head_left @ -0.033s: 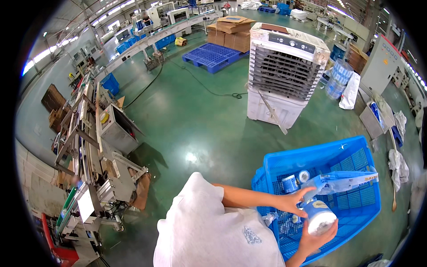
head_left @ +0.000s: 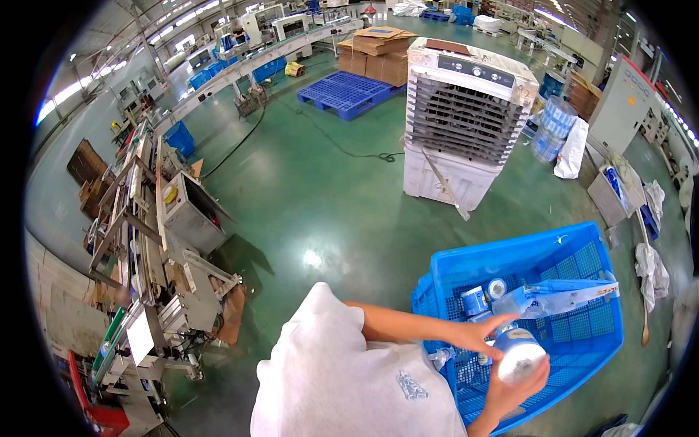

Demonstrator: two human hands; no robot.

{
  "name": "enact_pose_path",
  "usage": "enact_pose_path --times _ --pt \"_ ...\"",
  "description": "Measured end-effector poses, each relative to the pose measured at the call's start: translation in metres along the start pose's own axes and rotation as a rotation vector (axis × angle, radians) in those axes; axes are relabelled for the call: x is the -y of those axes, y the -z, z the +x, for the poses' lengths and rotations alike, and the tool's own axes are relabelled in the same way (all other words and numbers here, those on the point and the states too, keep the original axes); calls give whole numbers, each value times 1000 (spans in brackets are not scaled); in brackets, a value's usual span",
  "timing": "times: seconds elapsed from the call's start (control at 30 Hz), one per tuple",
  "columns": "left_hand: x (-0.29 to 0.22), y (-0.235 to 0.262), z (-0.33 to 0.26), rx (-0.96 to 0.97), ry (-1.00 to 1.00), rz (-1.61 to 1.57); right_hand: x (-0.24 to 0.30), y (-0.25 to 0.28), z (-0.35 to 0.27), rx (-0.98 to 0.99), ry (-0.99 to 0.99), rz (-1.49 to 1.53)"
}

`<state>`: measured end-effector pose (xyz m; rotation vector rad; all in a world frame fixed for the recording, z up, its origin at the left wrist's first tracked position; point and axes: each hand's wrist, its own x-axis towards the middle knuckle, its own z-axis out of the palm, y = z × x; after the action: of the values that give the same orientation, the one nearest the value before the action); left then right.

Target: The person picks up toilet paper rolls from a blue crate, places some on a curved conveyor belt, and wraps others into a plastic bag.

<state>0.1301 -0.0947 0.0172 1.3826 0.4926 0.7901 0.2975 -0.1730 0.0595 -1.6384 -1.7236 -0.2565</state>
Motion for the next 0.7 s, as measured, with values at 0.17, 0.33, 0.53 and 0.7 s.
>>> enact_pose_path --times 0.17,0.33,0.53,0.7 --pt "19 -7 -1 -149 132 -67 34 4 -3 318 9 317" --pt "16 -16 -4 -231 -66 169 19 -16 -5 224 -204 277" --pt "1 -29 -15 -319 -64 158 18 -28 -5 147 -361 299" --pt "11 -30 -14 -158 -101 219 1 -24 0 222 -465 598"
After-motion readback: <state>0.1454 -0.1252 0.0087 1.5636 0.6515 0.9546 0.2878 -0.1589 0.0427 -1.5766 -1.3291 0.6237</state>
